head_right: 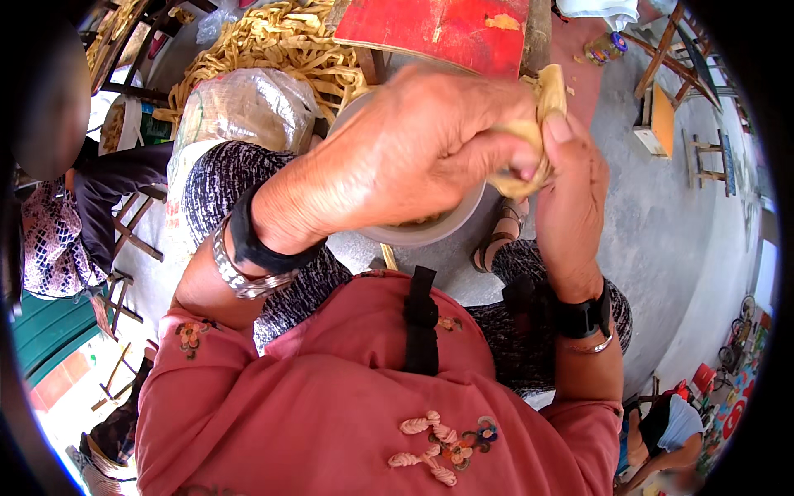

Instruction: The person is peeling and splitting thin yellow strips of plant material by hand and placing the shorter pieces into a white bowl.

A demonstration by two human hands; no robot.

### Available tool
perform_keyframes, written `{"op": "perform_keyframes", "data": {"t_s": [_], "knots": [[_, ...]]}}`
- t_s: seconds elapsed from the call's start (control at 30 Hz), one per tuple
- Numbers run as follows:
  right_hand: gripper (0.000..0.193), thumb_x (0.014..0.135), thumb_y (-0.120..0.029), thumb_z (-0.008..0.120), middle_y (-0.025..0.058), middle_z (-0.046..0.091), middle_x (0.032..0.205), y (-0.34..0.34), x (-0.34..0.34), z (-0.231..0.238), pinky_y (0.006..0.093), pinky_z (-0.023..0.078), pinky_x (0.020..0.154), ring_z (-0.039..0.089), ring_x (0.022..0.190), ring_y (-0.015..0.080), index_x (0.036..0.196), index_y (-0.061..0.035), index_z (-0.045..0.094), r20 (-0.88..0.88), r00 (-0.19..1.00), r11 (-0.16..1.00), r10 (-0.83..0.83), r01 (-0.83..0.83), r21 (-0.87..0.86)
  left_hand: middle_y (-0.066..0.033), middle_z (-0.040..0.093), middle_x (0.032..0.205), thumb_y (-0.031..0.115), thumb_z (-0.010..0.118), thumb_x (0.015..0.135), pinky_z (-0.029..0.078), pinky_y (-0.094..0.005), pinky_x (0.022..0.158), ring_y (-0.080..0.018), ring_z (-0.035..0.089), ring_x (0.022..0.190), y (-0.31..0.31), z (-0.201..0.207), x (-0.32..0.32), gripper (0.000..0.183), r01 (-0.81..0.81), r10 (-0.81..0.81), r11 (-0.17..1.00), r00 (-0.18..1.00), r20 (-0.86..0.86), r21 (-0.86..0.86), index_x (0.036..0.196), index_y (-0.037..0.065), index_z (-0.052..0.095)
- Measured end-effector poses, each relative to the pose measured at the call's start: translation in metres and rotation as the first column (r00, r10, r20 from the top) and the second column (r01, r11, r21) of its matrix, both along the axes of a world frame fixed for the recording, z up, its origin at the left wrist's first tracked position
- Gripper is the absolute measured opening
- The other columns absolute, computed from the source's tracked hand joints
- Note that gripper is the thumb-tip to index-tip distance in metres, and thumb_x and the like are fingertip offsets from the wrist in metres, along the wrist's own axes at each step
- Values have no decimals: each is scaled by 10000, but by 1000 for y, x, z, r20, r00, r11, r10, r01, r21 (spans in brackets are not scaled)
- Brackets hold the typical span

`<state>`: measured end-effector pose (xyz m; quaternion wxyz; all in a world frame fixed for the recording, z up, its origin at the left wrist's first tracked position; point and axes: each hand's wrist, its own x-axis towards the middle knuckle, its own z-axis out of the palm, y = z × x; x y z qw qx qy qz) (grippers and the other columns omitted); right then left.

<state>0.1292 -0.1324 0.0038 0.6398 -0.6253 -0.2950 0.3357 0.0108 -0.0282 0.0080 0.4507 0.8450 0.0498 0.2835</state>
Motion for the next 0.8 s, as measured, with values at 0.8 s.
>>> {"op": "perform_keyframes", "data": {"t_s": [0.8], "knots": [[382, 960, -359, 463, 6, 490, 667, -6, 34, -17, 202, 352, 489, 454, 560, 57, 928, 4, 577, -17, 869, 858, 495, -486, 169, -47, 538, 757, 21, 527, 892, 456, -276, 620, -157, 537, 716, 1, -16, 14, 34, 493, -212, 530, 865, 455, -690, 919, 34, 511]]}}
